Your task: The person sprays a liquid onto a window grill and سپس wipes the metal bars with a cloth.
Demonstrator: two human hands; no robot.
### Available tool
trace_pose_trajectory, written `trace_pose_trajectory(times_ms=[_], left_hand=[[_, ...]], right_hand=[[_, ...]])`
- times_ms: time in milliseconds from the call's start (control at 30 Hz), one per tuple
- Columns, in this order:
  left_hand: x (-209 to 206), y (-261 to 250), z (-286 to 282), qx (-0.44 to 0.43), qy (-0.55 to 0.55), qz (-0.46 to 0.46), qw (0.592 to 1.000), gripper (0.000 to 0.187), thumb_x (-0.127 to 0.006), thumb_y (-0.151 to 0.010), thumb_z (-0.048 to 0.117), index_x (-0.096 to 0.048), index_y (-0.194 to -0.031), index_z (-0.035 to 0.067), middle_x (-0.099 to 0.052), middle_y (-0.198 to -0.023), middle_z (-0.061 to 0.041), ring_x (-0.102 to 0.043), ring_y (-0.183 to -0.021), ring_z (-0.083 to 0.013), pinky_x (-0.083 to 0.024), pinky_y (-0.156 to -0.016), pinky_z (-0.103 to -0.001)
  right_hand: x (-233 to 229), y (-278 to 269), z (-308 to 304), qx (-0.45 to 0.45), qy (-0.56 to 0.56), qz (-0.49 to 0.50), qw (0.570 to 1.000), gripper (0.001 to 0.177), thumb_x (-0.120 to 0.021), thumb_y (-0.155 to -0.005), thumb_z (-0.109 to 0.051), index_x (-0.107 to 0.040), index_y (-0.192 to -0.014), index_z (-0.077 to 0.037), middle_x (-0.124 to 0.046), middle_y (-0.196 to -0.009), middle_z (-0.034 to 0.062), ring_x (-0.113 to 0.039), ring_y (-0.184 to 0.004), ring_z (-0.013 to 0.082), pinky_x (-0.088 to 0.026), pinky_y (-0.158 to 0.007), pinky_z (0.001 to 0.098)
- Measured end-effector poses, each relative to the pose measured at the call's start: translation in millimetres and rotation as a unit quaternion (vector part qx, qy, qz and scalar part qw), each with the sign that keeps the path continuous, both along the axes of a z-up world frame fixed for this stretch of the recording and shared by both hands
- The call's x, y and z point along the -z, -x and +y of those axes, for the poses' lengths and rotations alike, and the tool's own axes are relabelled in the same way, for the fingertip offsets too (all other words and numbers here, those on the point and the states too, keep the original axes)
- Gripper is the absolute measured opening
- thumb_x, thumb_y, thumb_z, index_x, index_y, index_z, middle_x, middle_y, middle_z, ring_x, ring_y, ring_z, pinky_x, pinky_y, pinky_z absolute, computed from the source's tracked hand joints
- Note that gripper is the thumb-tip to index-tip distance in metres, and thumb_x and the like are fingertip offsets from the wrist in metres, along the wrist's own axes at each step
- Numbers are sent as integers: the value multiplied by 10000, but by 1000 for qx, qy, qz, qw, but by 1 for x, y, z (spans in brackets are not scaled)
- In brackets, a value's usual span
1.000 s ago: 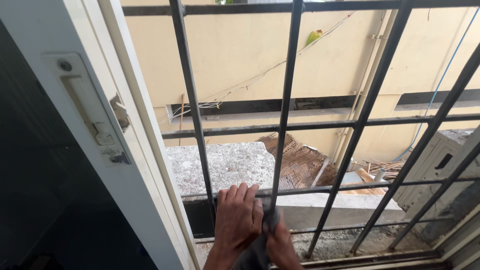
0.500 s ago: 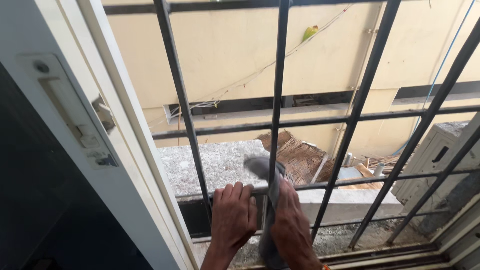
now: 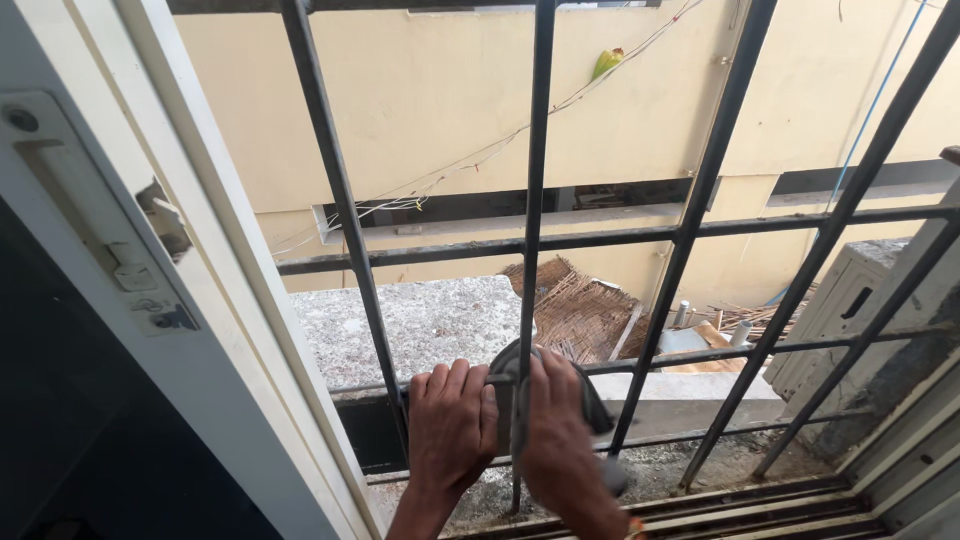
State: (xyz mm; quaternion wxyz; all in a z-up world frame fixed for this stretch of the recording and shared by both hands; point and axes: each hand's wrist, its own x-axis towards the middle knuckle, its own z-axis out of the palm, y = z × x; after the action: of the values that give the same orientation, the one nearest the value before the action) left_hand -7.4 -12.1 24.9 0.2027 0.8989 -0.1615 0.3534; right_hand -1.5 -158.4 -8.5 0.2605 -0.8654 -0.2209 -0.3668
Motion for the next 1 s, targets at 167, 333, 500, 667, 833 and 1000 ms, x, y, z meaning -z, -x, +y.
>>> trace_pose_trajectory(times_ms=[167,333,500,667,833,1000], left_hand=[[2,1,-2,-5,12,-23,1000,258,-461,-958,239,-636,-962,50,-564,-840,-112,-532,-834,-267,-377,-833,-441],[-7,4,0,2,14,4,1000,242,-454,-977,249,-614,-924,76,-536,-824,-104,-521,-820,-263,-375,-826,-439],[-9,6,1,12,5,-14,1000,230,-444,-994,252,-601,-958,88,-529,-838,-93,-519,-821,-258,-371,-812,-439],[-7,1,4,13,2,5,1000,217,-454,-986,241,-599,-943,84,-525,-830,-94,-521,-815,-258,-371,-820,-441],[-8,1,6,17,18,-17,1000,249,-439,-988,259,-605,-938,81,-530,-835,-93,-525,-821,-262,-376,-820,-446],[-8,5,4,0,6,18,1000,270,-404,-973,267,-595,-905,88,-516,-805,-95,-509,-794,-246,-374,-832,-438]], right_hand=[[-28,-1,-68,39,-2,142,989,726,-467,-758,100,-433,-1457,-94,-481,-1463,187,-477,-1354,400,-492,-998,451],[-43,-3,-51,-104,-201,153,962,516,-451,-940,31,-451,-1445,-74,-575,-1370,196,-580,-1280,325,-463,-1076,406],[-78,-9,-10,-231,-416,208,854,538,-429,-989,-4,-400,-1523,-67,-592,-1381,167,-617,-1185,288,-509,-1016,374],[-58,-12,-7,-176,-337,207,901,506,-479,-986,-49,-438,-1490,-53,-630,-1307,174,-636,-1167,250,-505,-998,361],[-29,-17,-38,-53,-80,132,987,388,-579,-950,-98,-540,-1326,-12,-579,-1340,233,-568,-1233,345,-469,-1036,432],[-95,-29,-57,-41,-412,149,898,267,-490,-1080,-167,-587,-1257,9,-694,-1158,251,-683,-1026,370,-552,-926,508]])
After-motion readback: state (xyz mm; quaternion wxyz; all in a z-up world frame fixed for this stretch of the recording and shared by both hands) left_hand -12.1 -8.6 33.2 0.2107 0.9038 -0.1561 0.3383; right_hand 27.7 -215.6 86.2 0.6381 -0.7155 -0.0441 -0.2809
